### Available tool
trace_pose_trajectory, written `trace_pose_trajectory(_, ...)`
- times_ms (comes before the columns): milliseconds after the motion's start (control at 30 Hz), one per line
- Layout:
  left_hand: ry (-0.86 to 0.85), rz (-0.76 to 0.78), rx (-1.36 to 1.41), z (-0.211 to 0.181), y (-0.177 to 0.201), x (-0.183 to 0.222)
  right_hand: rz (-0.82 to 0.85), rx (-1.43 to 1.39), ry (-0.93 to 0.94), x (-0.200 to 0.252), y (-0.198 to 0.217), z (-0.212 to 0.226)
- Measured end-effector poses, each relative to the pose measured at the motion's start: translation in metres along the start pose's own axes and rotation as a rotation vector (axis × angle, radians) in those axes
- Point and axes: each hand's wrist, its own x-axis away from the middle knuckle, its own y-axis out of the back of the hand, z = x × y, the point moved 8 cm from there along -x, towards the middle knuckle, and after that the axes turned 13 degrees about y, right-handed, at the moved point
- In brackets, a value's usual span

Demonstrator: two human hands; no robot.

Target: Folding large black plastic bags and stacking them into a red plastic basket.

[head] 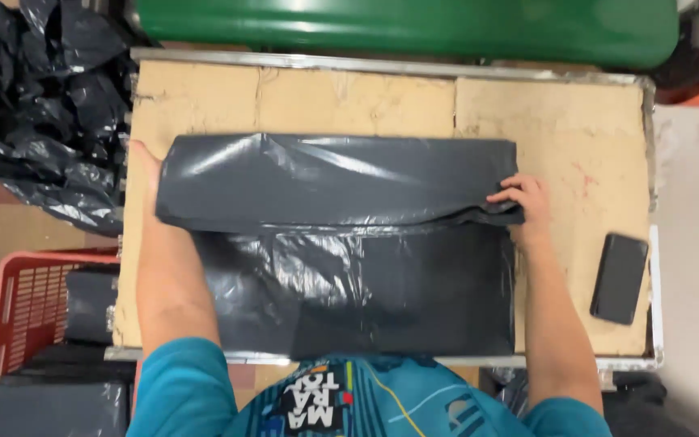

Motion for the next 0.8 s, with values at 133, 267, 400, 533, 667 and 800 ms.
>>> trace_pose_trajectory(133,-0.126,-0.032,-0.239,-0.011,-0.023,0.042,0.03,0.242,0.039,0.018,-0.008,0.0)
trace_pose_trajectory(267,-0.394,-0.473,-0.606,-0.027,-0.011,0.034,0.178,0.39,-0.041,0.028,-0.012,-0.003)
trace_pose_trajectory(400,-0.694,-0.857,-1.046,-0.04,-0.035,0.087,0.407,0.643,-0.202,0.025,0.002,-0.036)
trace_pose_trajectory(533,-1.007,-0.706,-1.894,0.005,-0.172,0.145,0.328,0.691,0.057,-0.046,-0.033,-0.015)
trace_pose_trajectory(667,-0.918,-0.63,-2.138,0.005,-0.151,0.086,0.431,0.674,0.002,-0.088,-0.084,-0.064)
trace_pose_trajectory(800,-1.25,-0.755,-2.21,-0.016,-0.155,0.085,0.423,0.707,0.01,-0.114,-0.068,-0.075)
